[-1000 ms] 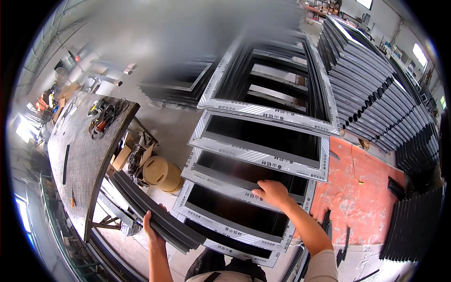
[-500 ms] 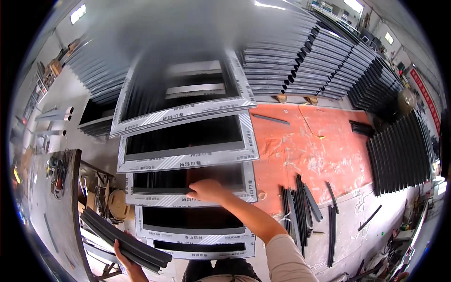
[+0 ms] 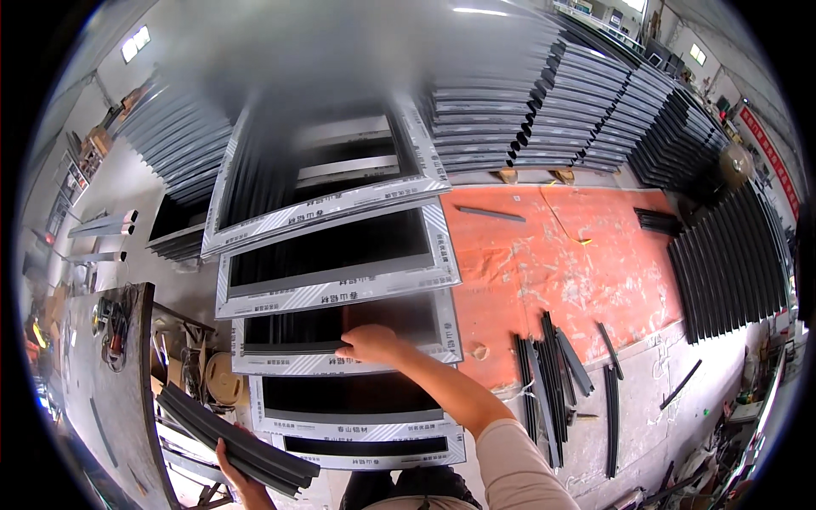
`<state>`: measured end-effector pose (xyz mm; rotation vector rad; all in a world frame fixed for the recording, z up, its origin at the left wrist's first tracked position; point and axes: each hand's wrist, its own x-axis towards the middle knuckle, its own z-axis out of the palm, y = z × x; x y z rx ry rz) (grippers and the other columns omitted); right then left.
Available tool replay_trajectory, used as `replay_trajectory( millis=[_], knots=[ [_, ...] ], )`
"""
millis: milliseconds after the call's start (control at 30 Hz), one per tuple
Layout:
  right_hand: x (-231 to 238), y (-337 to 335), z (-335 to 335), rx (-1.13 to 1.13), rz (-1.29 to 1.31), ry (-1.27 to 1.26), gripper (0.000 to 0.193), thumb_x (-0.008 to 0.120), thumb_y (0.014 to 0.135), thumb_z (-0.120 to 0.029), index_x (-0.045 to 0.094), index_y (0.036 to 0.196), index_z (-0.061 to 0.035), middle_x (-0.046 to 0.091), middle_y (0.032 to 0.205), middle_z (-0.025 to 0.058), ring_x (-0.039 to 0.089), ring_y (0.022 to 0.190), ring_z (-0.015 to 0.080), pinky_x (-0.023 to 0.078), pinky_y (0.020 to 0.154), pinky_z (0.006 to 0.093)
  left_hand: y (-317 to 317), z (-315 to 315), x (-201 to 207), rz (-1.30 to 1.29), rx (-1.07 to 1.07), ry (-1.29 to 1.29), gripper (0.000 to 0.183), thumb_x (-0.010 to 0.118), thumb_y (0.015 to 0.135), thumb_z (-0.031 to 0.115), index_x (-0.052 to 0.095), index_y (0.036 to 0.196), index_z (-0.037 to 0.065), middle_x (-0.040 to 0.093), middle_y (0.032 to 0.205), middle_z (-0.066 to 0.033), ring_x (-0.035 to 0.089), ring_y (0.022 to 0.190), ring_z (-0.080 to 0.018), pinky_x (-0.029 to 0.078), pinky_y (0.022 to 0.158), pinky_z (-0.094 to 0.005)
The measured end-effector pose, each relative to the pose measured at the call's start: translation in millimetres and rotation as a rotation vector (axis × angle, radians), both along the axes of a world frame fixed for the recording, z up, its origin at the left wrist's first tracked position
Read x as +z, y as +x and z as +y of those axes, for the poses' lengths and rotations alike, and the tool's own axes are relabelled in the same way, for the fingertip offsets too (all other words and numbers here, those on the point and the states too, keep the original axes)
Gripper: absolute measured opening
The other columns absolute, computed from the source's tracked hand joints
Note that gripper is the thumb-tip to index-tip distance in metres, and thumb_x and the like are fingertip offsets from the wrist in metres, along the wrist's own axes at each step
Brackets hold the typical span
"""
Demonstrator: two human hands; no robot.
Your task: The person fits a metal profile into a window frame, adjusts stacked window frames, picks up metal bars from the floor, and inserts the bars into each frame before arranging the frames into a stack.
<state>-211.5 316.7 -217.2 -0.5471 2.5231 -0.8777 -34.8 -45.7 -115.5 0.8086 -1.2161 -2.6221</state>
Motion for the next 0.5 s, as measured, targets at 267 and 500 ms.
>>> replay_trajectory(
  millis=[267, 500],
  knots=[
    [-2, -2, -2, 0.020, 0.044, 0.018, 0.054, 0.052, 0.096, -0.056, 0.068, 0.092, -0.0047, 0.070, 0.085, 0.0118, 0.069, 0.086, 0.0335, 0.055, 0.076, 0.0477, 13, -8, 3, 0.026, 0.001, 0.002, 0.052, 0.059, 0.094, 0.037, 0.055, 0.131, 0.000, 0.067, 0.114, -0.0147, 0.064, 0.105, -0.0252, 0.052, 0.093, -0.0380],
    [-1, 2, -2, -0.006, 0.086, -0.002, 0.055, 0.048, 0.098, -0.056, 0.068, 0.089, -0.0051, 0.070, 0.077, 0.0100, 0.069, 0.079, 0.0329, 0.055, 0.070, 0.0483, 21, -20, -8, 0.040, 0.054, 0.013, 0.050, 0.058, 0.095, 0.037, 0.054, 0.134, 0.006, 0.066, 0.116, -0.0147, 0.063, 0.106, -0.0250, 0.052, 0.093, -0.0382]
  ],
)
